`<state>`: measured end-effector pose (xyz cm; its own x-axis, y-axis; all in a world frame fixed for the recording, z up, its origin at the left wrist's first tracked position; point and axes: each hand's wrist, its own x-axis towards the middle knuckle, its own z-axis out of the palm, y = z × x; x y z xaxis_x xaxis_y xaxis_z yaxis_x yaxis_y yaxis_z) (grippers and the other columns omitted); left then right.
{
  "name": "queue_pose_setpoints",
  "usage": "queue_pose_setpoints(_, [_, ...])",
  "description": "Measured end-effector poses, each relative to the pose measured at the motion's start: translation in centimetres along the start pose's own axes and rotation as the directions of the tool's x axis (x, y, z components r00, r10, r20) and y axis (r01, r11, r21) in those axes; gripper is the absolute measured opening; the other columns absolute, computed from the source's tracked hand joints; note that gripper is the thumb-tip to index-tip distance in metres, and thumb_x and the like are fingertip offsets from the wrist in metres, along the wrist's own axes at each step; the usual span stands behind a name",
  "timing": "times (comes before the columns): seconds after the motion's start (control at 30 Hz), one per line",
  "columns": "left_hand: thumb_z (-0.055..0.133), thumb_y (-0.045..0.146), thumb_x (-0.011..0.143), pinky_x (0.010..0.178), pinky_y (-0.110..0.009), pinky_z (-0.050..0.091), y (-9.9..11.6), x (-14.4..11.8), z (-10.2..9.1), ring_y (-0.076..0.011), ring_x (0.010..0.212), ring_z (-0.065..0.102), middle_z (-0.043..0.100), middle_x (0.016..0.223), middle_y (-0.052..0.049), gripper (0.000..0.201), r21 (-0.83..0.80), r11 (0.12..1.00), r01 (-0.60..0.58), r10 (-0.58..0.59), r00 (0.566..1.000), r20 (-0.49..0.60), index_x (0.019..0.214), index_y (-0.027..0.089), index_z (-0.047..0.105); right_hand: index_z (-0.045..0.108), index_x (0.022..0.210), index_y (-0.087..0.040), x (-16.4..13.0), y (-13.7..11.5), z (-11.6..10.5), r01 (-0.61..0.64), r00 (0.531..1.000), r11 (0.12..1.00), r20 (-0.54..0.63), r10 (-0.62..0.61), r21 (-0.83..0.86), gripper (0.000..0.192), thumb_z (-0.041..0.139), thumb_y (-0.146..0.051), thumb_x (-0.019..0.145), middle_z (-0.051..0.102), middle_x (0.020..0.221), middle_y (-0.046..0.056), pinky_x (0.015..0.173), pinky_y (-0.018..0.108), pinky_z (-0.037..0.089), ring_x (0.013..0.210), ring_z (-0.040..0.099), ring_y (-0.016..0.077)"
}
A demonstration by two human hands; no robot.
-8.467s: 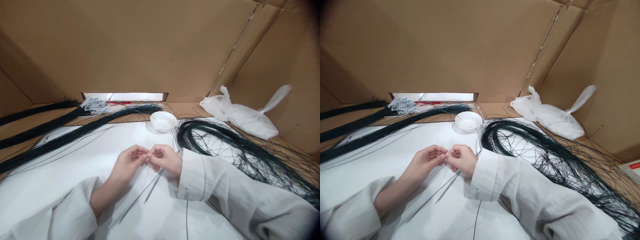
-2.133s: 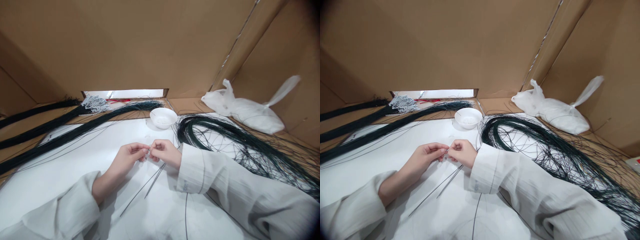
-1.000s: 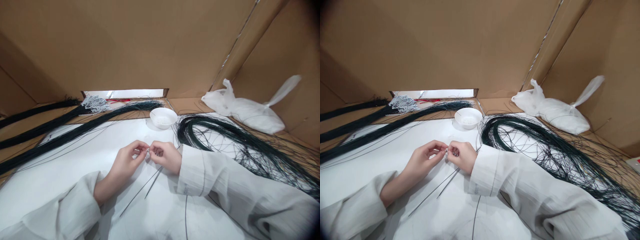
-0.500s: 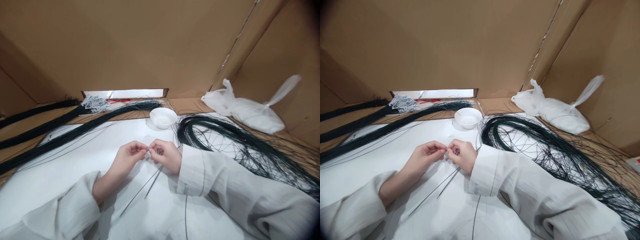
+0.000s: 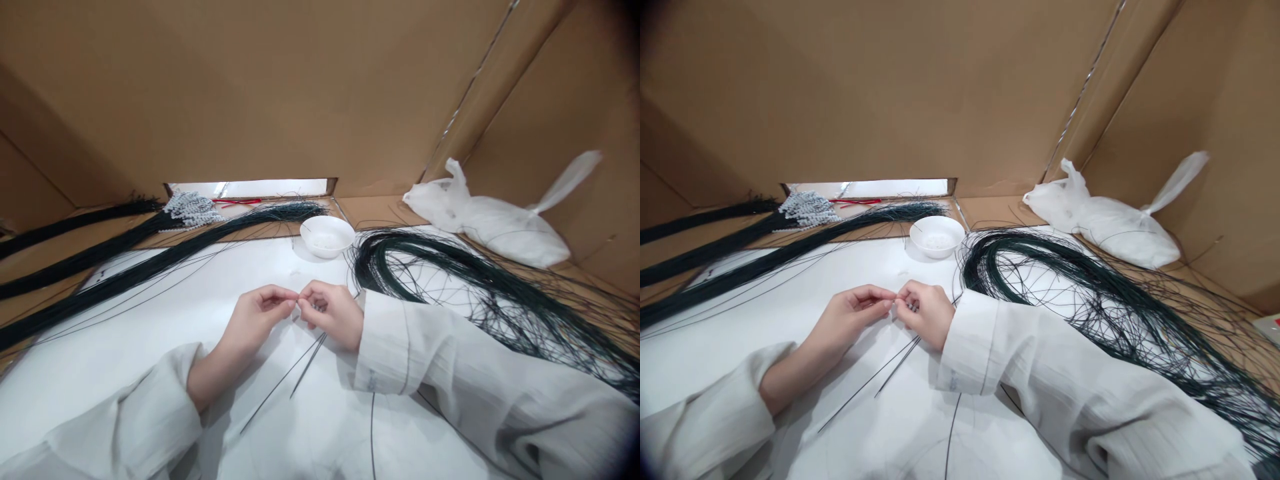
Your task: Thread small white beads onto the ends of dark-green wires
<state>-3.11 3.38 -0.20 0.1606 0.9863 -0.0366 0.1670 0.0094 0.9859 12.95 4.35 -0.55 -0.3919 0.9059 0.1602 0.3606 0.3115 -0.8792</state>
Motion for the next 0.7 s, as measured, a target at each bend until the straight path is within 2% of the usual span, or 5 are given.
queue_pose_setpoints(0.1, [0.058,0.027,0.074,0.072,-0.025,0.045,0.5,-0.4,0.1,-0.0176,0.08,0.061,0.068,0.086,-0.005,0.017,0.123,0.99,-0.066,0.068,0.998,-0.017,0.084,0.016,0.066,0.049,0.077,-0.017,0.0,0.0,0.1,-0.006,1.0,1.0,0.011,0.005,0.023,0.007,0.046,-0.022,0.081,0.061,0.063,0.0,0.052,0.02,0.042,0.049,0.056,0.0089])
queue_pose_setpoints(0.27, [0.049,0.025,0.08,0.073,-0.024,0.044,1.1,-1.0,0.2,-0.0158,0.081,0.06,0.067,0.088,-0.002,0.017,0.36,0.915,-0.18,0.202,0.979,-0.024,0.087,0.019,0.063,0.046,0.077,-0.018,0.0,-0.2,0.1,-0.027,0.999,0.998,0.027,0.025,0.065,0.006,0.045,-0.022,0.081,0.062,0.066,0.002,0.051,0.021,0.044,0.048,0.055,0.0091])
queue_pose_setpoints(0.4, [0.048,0.023,0.079,0.07,-0.023,0.044,1.3,-1.2,0.3,-0.0147,0.077,0.06,0.065,0.084,-0.002,0.011,0.412,0.885,-0.217,0.252,0.967,-0.032,0.086,0.019,0.057,0.05,0.085,-0.018,0.2,-0.3,0.2,-0.015,0.999,0.999,0.048,0.013,0.04,0.007,0.047,-0.022,0.08,0.063,0.066,0.0,0.055,0.021,0.044,0.051,0.056,0.0093])
queue_pose_setpoints(0.53, [0.047,0.02,0.079,0.068,-0.024,0.043,1.3,-1.5,0.7,-0.0135,0.071,0.057,0.061,0.077,0.0,0.007,0.495,0.841,-0.22,0.266,0.964,-0.024,0.084,0.02,0.052,0.051,0.074,-0.017,0.5,-0.2,0.2,-0.033,0.998,0.999,0.053,0.032,0.025,0.001,0.051,-0.017,0.073,0.059,0.06,-0.001,0.053,0.02,0.043,0.05,0.054,0.0086])
queue_pose_setpoints(0.7, [0.047,0.016,0.077,0.067,-0.025,0.044,2.1,-1.3,0.3,-0.0132,0.07,0.057,0.061,0.078,0.001,0.014,0.527,0.824,-0.21,0.275,0.96,-0.047,0.089,0.021,0.053,0.051,0.072,-0.016,0.9,-0.1,0.1,-0.131,0.99,0.987,0.06,0.126,0.089,0.012,0.05,-0.008,0.062,0.054,0.052,-0.005,0.045,0.017,0.04,0.045,0.052,0.0076])
